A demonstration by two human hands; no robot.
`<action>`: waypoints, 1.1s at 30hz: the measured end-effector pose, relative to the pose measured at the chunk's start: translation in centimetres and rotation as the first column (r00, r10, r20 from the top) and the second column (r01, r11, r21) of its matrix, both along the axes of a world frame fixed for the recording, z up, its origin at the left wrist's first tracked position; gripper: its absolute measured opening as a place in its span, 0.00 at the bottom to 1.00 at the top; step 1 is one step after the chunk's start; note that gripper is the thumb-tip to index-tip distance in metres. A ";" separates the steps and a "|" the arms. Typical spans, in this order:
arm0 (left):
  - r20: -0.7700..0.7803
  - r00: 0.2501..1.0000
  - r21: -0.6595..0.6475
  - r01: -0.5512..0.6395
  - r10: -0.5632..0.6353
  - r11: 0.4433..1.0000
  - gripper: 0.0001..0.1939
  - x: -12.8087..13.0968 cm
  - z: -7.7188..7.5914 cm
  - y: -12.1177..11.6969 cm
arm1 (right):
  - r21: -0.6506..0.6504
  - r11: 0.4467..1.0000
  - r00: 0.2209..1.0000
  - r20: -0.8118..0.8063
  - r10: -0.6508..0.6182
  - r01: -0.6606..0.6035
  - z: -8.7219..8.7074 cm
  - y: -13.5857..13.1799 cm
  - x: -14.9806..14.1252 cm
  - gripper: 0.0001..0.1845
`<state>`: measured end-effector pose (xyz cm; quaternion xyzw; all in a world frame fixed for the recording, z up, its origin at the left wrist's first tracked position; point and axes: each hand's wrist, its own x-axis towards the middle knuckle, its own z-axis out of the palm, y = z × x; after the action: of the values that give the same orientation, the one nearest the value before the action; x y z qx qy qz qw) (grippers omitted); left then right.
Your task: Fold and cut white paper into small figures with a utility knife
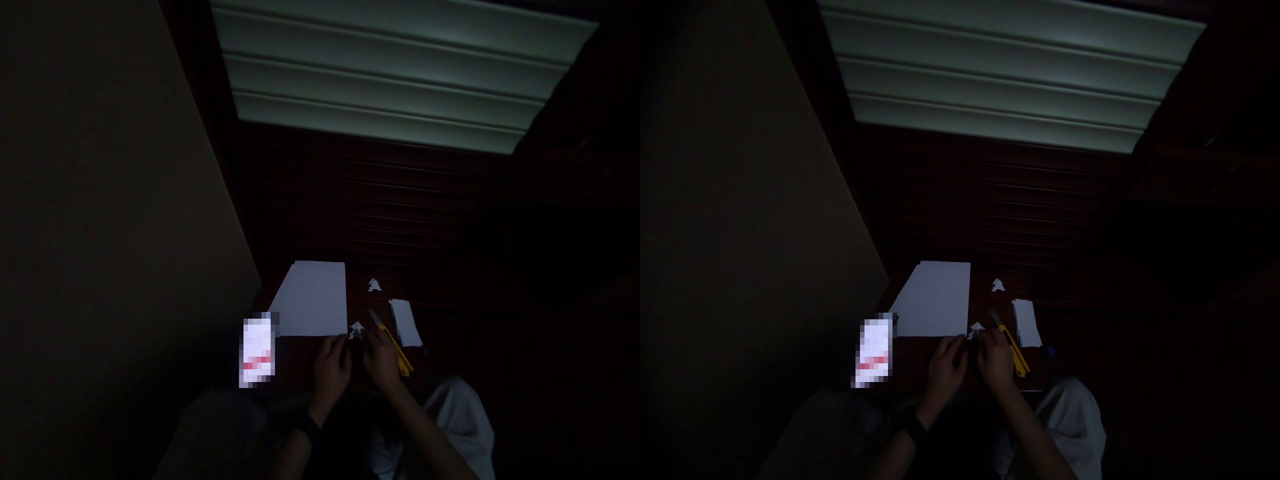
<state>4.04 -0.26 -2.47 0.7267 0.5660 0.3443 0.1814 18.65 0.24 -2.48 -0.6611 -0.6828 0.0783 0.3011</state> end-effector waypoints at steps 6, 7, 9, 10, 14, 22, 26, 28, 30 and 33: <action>-0.093 0.993 0.020 0.070 -0.068 0.997 0.19 0.2 0.2 -0.3 | -0.031 0.997 0.997 -0.027 -0.074 0.073 -1.6 -1.4 -0.6 0.18; -0.106 0.992 0.021 0.074 -0.071 0.997 0.19 0.2 0.2 -0.3 | -0.037 0.995 0.995 -0.051 -0.090 0.088 -1.5 -1.1 -0.5 0.17; -0.127 0.989 0.023 0.076 -0.072 0.997 0.18 0.2 0.1 -0.2 | -0.062 0.992 0.989 -0.090 -0.116 0.110 -1.1 -0.2 -0.3 0.17; -0.135 0.988 0.025 0.075 -0.071 0.997 0.18 0.2 0.1 -0.2 | -0.083 0.990 0.988 -0.098 -0.120 0.112 -0.9 0.4 -0.2 0.17; -0.159 0.985 0.056 0.070 -0.060 0.996 0.19 0.2 -0.3 -0.1 | -0.185 0.980 0.991 -0.096 -0.095 0.076 -0.4 2.1 0.0 0.14; -0.094 0.995 0.110 0.054 -0.043 0.993 0.16 0.2 -0.7 0.0 | -0.212 0.971 0.932 -0.319 -0.173 0.107 -1.6 2.6 0.3 0.10; 0.039 0.999 0.056 -0.005 0.003 0.998 0.13 0.0 -0.7 0.5 | -0.189 0.982 0.780 -0.613 -0.126 0.011 -2.3 2.4 0.7 0.12; 0.114 0.993 -0.014 -0.007 0.008 1.000 0.13 -0.2 -0.8 0.9 | -0.183 0.983 0.691 -0.714 -0.110 -0.033 -2.6 2.3 0.7 0.15; 0.189 0.982 -0.103 0.016 0.004 0.995 0.14 -0.3 -0.9 1.5 | -0.193 0.978 0.615 -0.782 -0.104 -0.079 -2.7 2.2 0.6 0.16; 0.335 0.942 -0.209 0.087 -0.012 0.974 0.14 -0.3 -1.4 2.4 | -0.212 0.967 0.516 -0.849 -0.112 -0.139 -2.7 2.0 0.5 0.17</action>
<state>3.73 2.16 -3.82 0.6480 0.5435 0.3920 0.3621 19.17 2.23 -5.23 -0.5639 -0.4353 0.4820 0.5101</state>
